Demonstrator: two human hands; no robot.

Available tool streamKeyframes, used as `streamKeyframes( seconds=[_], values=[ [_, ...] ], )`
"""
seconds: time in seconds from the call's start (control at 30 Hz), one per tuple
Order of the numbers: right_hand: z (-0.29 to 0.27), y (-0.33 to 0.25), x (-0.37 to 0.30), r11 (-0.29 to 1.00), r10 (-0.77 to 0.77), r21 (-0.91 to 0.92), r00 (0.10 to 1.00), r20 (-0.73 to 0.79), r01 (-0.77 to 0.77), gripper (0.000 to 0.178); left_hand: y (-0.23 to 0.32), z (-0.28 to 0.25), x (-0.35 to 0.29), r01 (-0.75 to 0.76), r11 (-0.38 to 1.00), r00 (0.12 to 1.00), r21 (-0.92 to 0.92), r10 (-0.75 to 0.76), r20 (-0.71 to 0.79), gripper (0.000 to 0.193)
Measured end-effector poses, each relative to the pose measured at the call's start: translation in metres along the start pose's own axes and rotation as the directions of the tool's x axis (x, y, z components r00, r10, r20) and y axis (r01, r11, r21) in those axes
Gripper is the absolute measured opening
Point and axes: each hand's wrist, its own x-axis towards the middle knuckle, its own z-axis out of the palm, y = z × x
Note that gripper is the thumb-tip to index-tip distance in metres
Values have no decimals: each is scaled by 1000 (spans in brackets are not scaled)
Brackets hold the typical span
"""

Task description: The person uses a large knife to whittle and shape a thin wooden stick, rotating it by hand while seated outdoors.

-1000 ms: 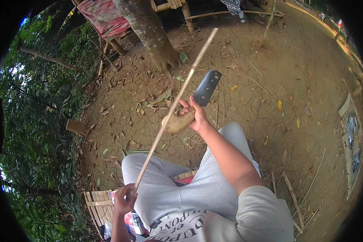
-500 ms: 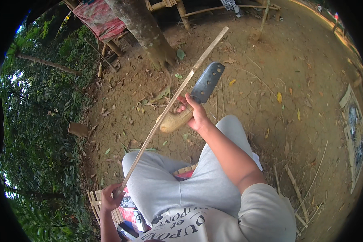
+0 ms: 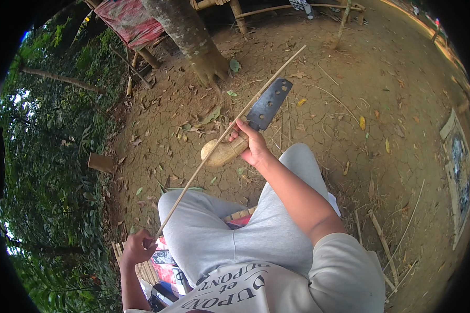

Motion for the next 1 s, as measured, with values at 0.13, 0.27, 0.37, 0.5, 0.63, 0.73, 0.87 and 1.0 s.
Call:
streamKeyframes(
  seconds=[0.13,0.27,0.37,0.5,0.63,0.73,0.87,1.0],
  values=[
    [-2,2,0,1000,-7,-9,1000,-12,7,23,-7,-6,2,-50,996,997,-75,54,51,30],
    [-6,6,2,1000,-20,-21,1000,-3,20,22,12,-11,12,6,995,986,-102,11,164,38],
    [-13,14,2,999,-1,-37,1000,4,1,21,14,-10,20,45,991,936,-126,3,352,46],
    [-4,34,-5,998,62,-15,997,-35,-62,24,25,-9,38,108,948,865,-299,59,499,58],
    [13,53,-19,993,121,12,992,-28,-121,28,34,-10,61,126,830,850,-544,192,491,69],
    [12,70,-24,986,163,-43,986,33,-161,28,45,-11,88,-12,901,925,-433,175,338,61],
    [6,92,-33,974,202,-125,976,80,-191,27,93,-5,136,-119,956,985,-269,148,91,47],
    [19,100,-46,945,307,-127,951,18,-303,29,118,19,172,-56,959,998,-279,65,23,38]
  ],
)
